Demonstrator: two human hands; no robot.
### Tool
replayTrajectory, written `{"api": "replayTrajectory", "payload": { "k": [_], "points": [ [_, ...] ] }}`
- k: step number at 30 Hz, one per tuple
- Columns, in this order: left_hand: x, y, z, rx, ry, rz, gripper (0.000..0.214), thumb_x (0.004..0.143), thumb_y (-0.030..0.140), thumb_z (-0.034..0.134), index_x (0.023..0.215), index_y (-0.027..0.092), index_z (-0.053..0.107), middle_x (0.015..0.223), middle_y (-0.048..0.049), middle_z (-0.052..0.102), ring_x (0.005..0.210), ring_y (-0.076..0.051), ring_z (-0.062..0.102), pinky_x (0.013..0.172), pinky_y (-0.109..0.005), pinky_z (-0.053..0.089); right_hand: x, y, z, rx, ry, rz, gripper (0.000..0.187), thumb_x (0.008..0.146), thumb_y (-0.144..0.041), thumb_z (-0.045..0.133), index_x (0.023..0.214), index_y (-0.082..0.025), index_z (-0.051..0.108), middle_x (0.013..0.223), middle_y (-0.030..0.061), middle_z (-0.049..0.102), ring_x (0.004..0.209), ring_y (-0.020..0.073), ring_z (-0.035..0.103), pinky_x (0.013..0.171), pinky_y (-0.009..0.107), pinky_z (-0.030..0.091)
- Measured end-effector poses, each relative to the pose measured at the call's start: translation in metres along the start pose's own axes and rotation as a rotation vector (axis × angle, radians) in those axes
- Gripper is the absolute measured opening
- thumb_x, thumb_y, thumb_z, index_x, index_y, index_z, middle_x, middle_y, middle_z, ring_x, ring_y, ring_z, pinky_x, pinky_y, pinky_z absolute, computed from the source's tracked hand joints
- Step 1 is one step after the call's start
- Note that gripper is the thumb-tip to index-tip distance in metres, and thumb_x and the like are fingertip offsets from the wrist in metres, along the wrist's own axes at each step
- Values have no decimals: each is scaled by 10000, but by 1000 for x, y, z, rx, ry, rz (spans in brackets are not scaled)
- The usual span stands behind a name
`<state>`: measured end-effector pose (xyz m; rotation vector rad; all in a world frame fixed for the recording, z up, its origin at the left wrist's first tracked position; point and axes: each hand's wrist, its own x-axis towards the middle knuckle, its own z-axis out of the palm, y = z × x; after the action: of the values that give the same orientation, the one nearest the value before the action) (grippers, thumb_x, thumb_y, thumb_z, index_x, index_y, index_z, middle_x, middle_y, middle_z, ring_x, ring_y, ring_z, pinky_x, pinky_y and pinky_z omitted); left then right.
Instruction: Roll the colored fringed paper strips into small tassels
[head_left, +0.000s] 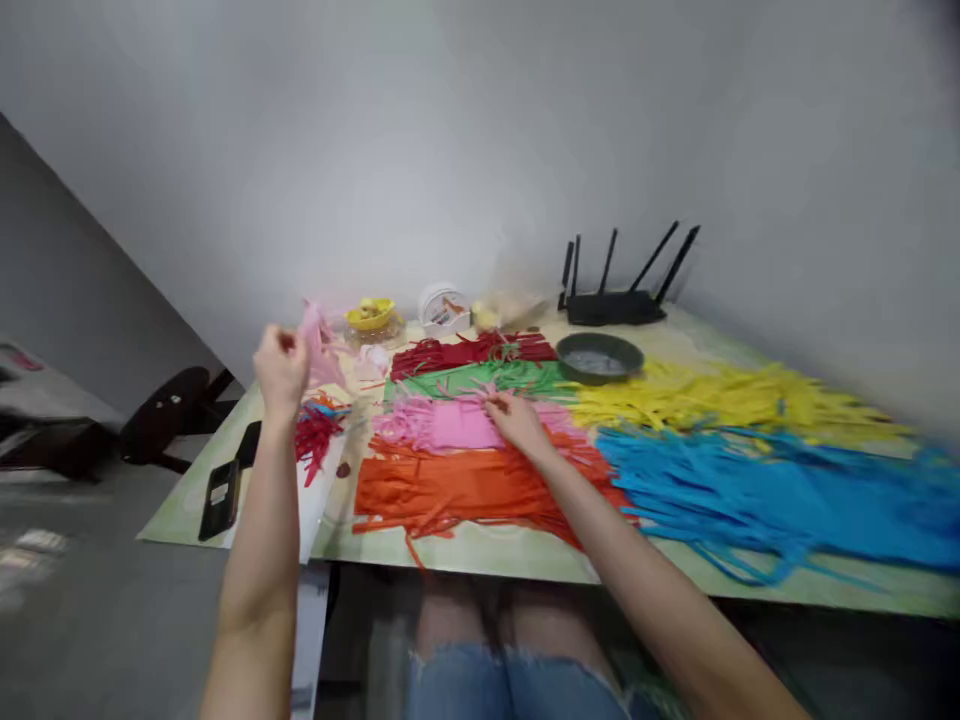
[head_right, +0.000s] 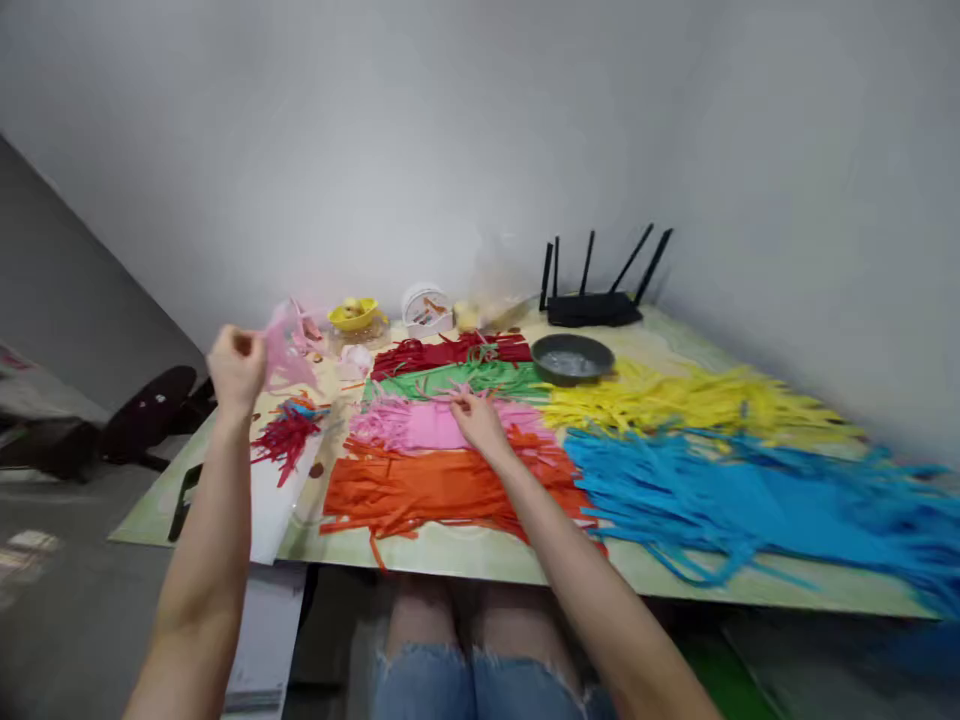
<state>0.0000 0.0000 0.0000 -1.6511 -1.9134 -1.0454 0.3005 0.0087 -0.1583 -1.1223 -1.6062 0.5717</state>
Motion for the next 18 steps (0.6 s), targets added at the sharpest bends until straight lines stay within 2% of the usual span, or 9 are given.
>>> {"api": "replayTrajectory", "payload": {
  "k": [3,5,7,9,12,15,18],
  "points": [
    [-52,28,-5,-72,-317,171,58,790,227,505,748,192,526,772,-45,652,719,-194,587,653,-277,384,-19,-45,9,26,-15,-120,295,853,-326,488,1042,-152,635,1049,128,694,954,232,647,875,422,517],
    [-82,46,-9,-167,-464,221,45,778,204,503,737,195,519,751,-29,643,694,-181,579,641,-272,389,-33,-70,16,4,-54,-289,382,845,-310,543,1199,-167,572,1246,126,614,1168,243,545,1029,451,417],
    [-105,60,-13,-268,-565,234,50,769,174,490,726,197,500,721,-14,621,661,-165,563,632,-265,394,-45,-87,25,-50,-108,-449,479,828,-244,564,1293,-147,503,1339,144,544,1280,262,439,1093,486,342],
    [-122,71,-16,-330,-628,232,73,759,159,487,702,200,468,681,4,584,631,-152,537,620,-260,390,-54,-92,30,-106,-145,-500,502,806,-174,553,1302,-122,490,1322,156,550,1278,274,427,1092,497,346],
    [-139,79,-20,-387,-666,211,107,759,163,493,683,203,429,648,19,537,606,-143,497,600,-257,373,-63,-87,27,-203,-133,-467,464,793,-114,522,1257,-110,527,1250,156,593,1230,285,455,1057,488,388],
    [-149,80,-22,-467,-657,190,129,745,140,482,672,204,397,629,31,490,591,-133,462,587,-250,361,-67,-82,13,-321,-125,-474,443,795,-72,495,1232,-117,550,1229,154,603,1221,286,455,1032,471,398],
    [-155,77,-24,-569,-722,214,131,739,125,478,665,201,400,642,31,499,618,-130,474,609,-241,375,-66,-87,-8,-423,-251,-435,266,823,-86,511,1054,-125,637,1048,147,667,1062,270,548,935,418,436]
  ]
}}
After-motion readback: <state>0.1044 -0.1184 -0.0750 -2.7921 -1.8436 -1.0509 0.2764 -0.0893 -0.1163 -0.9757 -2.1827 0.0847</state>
